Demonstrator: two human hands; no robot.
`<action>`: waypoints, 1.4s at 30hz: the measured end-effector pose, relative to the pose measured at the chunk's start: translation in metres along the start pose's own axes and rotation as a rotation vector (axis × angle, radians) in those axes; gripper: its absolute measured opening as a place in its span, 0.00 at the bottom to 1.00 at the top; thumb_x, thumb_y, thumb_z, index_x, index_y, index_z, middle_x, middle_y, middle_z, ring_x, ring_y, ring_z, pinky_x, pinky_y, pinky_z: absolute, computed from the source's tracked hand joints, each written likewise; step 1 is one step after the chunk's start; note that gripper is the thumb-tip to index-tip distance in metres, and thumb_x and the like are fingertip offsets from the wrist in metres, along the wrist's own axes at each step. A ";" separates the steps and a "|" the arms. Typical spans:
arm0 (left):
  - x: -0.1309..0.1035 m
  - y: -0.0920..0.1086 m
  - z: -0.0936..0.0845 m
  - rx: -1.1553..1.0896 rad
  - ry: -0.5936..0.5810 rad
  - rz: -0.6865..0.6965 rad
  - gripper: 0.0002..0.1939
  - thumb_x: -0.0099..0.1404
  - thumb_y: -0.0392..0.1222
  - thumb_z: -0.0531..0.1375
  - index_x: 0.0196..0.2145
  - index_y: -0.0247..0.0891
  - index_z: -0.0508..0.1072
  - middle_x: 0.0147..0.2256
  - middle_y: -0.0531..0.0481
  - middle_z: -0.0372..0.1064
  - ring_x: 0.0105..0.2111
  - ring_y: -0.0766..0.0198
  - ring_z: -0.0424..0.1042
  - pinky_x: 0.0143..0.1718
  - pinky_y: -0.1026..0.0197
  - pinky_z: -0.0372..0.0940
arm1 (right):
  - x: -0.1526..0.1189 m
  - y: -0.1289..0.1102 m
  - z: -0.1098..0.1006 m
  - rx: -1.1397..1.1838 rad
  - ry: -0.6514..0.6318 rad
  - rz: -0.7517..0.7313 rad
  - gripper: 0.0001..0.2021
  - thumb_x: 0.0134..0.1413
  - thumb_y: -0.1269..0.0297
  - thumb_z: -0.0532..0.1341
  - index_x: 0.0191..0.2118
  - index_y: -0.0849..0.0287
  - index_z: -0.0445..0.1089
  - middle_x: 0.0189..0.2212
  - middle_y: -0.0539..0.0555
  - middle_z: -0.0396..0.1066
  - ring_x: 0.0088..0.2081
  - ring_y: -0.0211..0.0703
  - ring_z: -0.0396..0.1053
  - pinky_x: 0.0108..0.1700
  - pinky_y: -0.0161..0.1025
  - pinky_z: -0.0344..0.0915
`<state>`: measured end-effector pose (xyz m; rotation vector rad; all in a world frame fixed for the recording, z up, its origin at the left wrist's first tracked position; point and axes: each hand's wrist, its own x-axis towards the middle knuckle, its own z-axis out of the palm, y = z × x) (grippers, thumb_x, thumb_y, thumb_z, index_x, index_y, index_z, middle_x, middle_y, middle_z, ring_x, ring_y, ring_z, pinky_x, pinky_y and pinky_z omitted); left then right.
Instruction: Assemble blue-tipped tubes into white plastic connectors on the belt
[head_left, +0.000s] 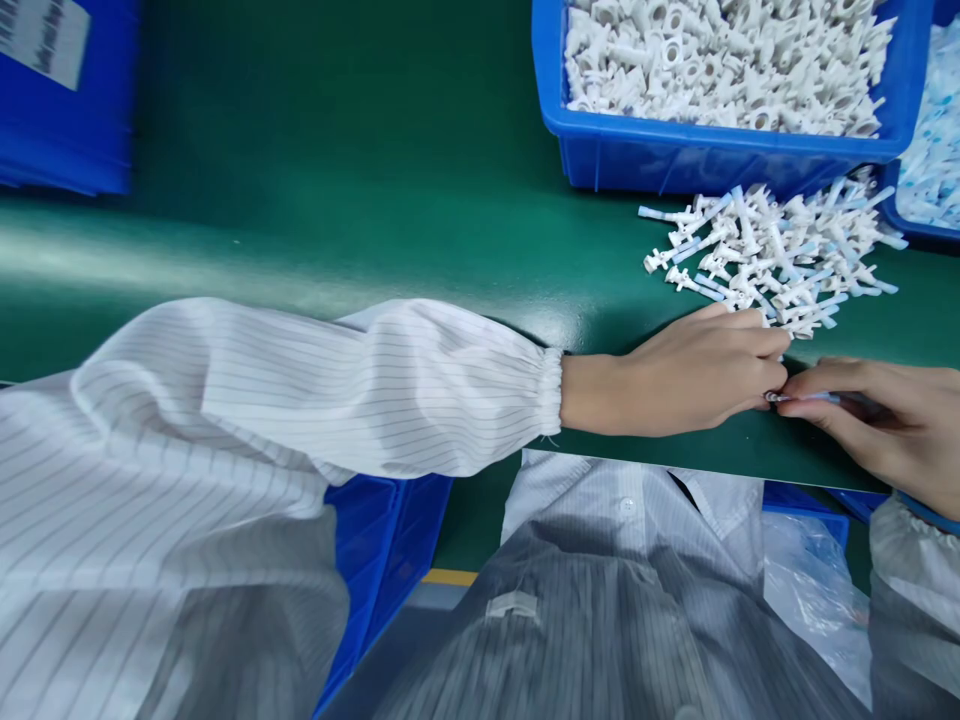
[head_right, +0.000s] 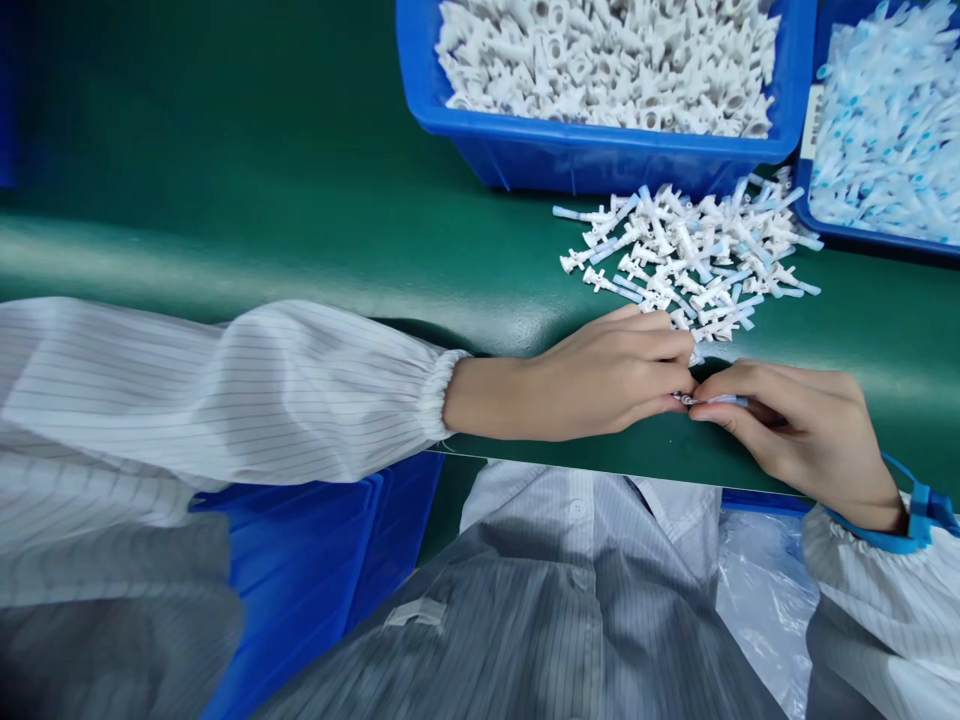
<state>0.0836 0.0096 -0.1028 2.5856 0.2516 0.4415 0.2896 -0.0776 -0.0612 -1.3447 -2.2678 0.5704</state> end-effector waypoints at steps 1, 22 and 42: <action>0.000 0.000 0.000 0.000 -0.010 -0.001 0.13 0.75 0.40 0.52 0.39 0.37 0.76 0.41 0.46 0.71 0.41 0.60 0.67 0.41 0.55 0.59 | 0.000 0.000 -0.001 0.000 -0.008 -0.006 0.03 0.66 0.67 0.63 0.38 0.53 0.72 0.29 0.45 0.75 0.19 0.31 0.63 0.22 0.32 0.60; 0.007 0.002 -0.008 -0.034 -0.089 -0.055 0.14 0.74 0.38 0.54 0.32 0.36 0.76 0.37 0.48 0.73 0.40 0.60 0.68 0.39 0.55 0.57 | 0.009 -0.021 -0.003 -0.284 -0.080 -0.227 0.09 0.66 0.77 0.57 0.42 0.55 0.69 0.29 0.51 0.70 0.27 0.41 0.67 0.31 0.40 0.64; 0.015 -0.002 -0.009 -0.042 -0.114 -0.045 0.13 0.73 0.37 0.54 0.34 0.36 0.77 0.38 0.48 0.75 0.39 0.60 0.70 0.41 0.56 0.58 | 0.011 -0.020 -0.010 -0.328 -0.201 -0.260 0.10 0.69 0.74 0.52 0.41 0.57 0.69 0.29 0.52 0.66 0.28 0.42 0.65 0.30 0.41 0.61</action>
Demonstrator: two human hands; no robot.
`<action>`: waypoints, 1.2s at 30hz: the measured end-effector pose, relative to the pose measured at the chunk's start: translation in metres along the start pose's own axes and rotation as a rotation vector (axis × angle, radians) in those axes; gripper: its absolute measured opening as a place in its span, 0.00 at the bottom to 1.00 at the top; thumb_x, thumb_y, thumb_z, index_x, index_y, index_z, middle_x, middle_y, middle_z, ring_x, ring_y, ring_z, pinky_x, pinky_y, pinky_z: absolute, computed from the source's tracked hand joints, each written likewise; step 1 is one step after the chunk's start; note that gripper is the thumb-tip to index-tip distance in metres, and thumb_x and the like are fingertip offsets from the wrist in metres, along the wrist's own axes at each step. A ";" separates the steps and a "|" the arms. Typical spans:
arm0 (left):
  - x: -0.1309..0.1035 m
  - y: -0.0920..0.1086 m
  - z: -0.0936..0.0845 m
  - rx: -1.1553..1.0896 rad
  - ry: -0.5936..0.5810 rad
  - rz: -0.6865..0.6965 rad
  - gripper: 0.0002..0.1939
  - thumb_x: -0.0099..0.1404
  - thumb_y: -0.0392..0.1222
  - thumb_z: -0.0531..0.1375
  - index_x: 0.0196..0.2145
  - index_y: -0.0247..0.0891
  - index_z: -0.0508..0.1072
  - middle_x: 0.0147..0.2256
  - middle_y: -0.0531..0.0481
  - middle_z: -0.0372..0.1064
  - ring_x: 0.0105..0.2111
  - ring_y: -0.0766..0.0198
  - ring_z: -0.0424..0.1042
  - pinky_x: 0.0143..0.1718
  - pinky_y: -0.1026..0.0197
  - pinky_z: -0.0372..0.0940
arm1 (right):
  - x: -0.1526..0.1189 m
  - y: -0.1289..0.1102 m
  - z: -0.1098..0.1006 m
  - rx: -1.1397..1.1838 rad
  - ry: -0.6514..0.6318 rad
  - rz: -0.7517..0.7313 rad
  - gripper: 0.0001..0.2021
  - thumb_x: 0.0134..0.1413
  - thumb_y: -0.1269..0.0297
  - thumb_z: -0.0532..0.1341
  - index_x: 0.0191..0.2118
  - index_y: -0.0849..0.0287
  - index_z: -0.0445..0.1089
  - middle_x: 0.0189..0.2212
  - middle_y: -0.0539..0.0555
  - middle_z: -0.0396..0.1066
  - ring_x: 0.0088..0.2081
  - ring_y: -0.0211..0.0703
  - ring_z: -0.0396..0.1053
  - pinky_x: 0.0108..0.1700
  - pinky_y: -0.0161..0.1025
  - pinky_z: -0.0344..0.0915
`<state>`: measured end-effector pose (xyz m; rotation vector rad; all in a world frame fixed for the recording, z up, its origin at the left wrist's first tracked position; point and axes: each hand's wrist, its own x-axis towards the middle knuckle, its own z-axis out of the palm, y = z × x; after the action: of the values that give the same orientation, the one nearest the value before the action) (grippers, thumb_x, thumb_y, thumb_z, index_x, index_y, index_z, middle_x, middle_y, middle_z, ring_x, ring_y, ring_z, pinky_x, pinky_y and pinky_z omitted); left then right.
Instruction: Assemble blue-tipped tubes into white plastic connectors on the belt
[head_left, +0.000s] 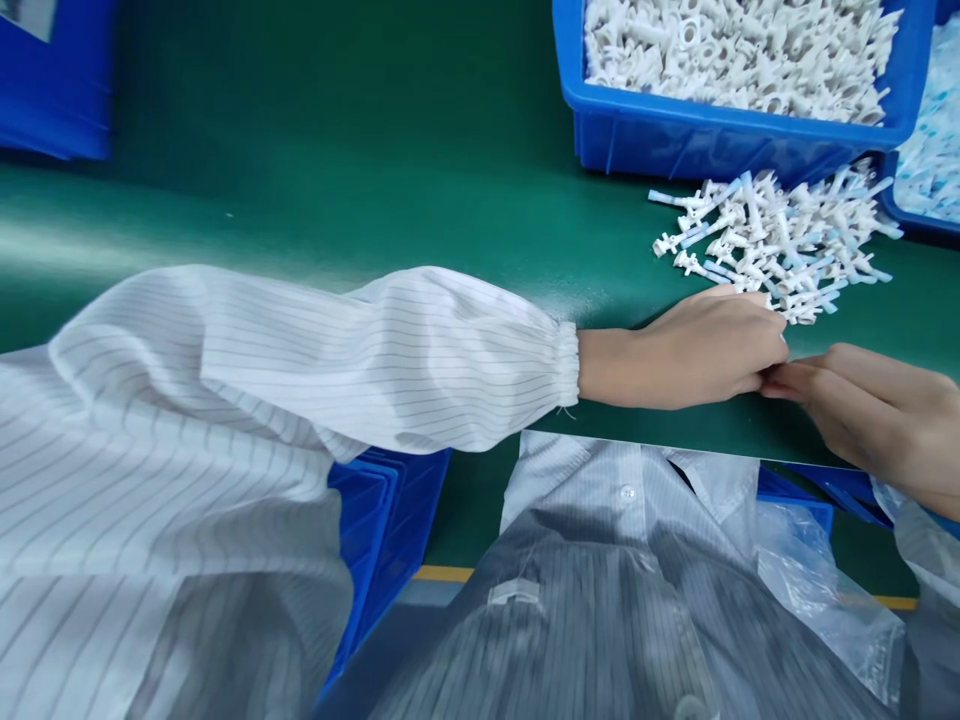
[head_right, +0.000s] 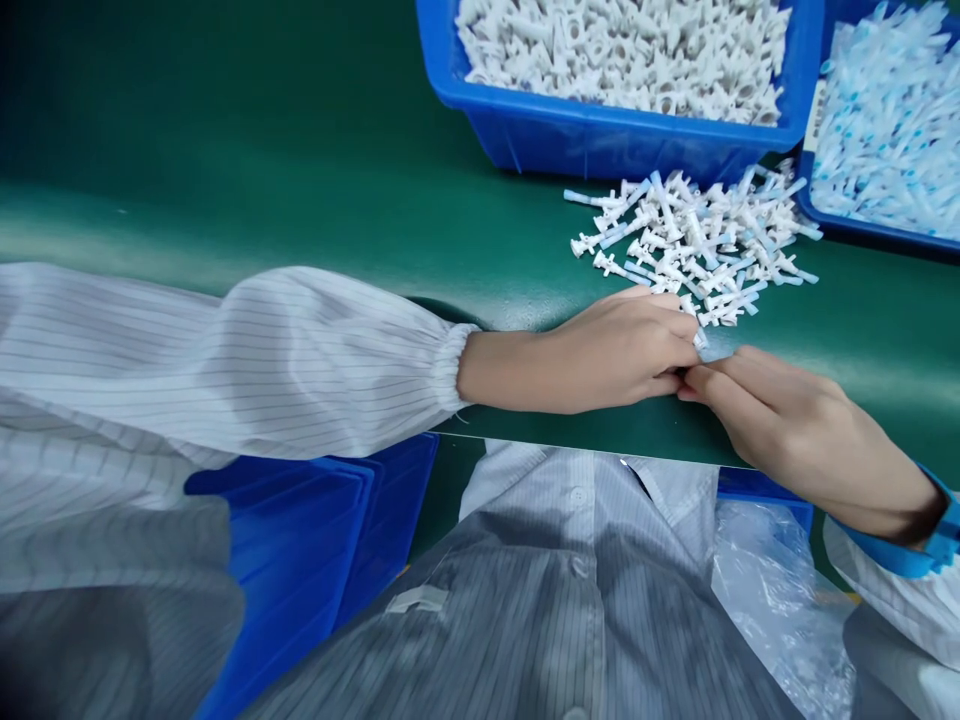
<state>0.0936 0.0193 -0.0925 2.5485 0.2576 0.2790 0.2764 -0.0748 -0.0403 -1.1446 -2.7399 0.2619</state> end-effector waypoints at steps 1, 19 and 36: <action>0.000 0.000 0.000 -0.008 -0.011 -0.009 0.13 0.73 0.38 0.55 0.35 0.35 0.77 0.38 0.48 0.75 0.39 0.60 0.70 0.41 0.56 0.58 | -0.001 0.001 -0.001 0.002 0.013 -0.020 0.08 0.69 0.74 0.54 0.46 0.58 0.69 0.32 0.53 0.69 0.30 0.42 0.68 0.31 0.41 0.63; 0.002 0.002 -0.005 0.003 -0.054 -0.027 0.14 0.74 0.39 0.54 0.35 0.35 0.78 0.38 0.47 0.74 0.41 0.58 0.69 0.42 0.56 0.56 | 0.000 -0.005 -0.006 -0.135 -0.002 -0.080 0.16 0.65 0.82 0.48 0.51 0.64 0.67 0.28 0.54 0.62 0.29 0.47 0.59 0.29 0.43 0.59; -0.004 -0.038 -0.119 0.398 0.150 -0.358 0.32 0.68 0.40 0.36 0.62 0.21 0.61 0.54 0.42 0.63 0.60 0.49 0.63 0.55 0.45 0.53 | -0.011 0.006 -0.008 -0.303 0.128 0.130 0.10 0.67 0.71 0.61 0.52 0.67 0.72 0.25 0.49 0.61 0.26 0.38 0.58 0.27 0.39 0.53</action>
<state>0.0553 0.1100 -0.0163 2.8005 0.8940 0.3034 0.2897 -0.0783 -0.0350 -1.3619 -2.6574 -0.2126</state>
